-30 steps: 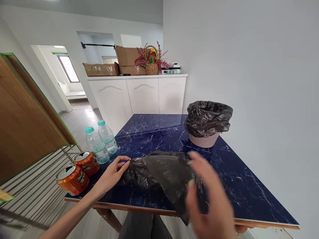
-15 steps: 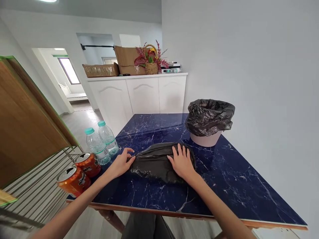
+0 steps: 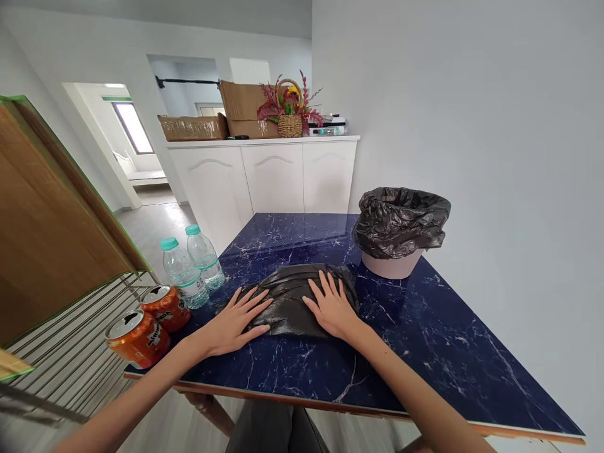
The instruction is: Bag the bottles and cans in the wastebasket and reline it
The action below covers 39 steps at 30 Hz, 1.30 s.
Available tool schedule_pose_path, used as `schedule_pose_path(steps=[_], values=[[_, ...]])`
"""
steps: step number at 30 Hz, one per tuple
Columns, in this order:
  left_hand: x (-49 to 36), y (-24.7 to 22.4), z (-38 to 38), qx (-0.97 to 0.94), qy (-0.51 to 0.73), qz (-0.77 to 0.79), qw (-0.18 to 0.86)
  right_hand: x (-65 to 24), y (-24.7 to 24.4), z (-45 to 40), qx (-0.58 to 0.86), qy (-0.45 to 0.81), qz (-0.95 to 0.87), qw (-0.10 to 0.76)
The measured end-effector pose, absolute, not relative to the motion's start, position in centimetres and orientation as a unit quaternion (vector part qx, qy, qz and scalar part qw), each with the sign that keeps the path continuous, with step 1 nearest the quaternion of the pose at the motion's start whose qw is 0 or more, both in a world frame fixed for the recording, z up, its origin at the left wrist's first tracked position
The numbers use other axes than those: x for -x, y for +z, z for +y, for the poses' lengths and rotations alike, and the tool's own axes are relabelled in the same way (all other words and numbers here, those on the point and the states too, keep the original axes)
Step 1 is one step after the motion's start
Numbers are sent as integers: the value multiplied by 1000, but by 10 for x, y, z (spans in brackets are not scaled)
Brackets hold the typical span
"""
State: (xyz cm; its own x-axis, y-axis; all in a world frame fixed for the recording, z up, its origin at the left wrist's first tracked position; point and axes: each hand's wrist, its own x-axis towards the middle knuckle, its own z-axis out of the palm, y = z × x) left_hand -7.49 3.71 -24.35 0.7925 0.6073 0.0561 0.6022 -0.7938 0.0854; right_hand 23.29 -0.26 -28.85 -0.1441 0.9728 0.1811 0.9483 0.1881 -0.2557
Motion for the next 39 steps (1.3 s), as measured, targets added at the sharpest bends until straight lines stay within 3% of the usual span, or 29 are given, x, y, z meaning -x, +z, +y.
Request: schedule_pose_path(steps=[5, 11, 19, 23, 28, 32, 35, 39], values=[[104, -230, -1, -954, 60, 294, 22, -224, -273, -25, 598, 30, -778, 189], [126, -196, -72, -961, 120, 249, 6, -151, -246, -103, 338, 78, -918, 194], [150, -180, -85, -908, 255, 332, 26, -84, -275, -119, 396, 20, -884, 247], [153, -183, -83, -883, 330, 331, 36, -77, -269, -121, 425, 242, -784, 384], [137, -181, -100, -868, 411, 272, -63, -90, -250, -135, 521, 538, -384, 541], [98, -186, -96, -922, 314, 209, -84, -113, -253, -118, 460, 611, -259, 590], [71, -199, -68, -958, 187, 206, -66, -139, -261, -93, 474, 521, -359, 612], [53, -225, -26, -972, 115, 203, -18, -166, -258, -82, 573, 194, -535, 590]])
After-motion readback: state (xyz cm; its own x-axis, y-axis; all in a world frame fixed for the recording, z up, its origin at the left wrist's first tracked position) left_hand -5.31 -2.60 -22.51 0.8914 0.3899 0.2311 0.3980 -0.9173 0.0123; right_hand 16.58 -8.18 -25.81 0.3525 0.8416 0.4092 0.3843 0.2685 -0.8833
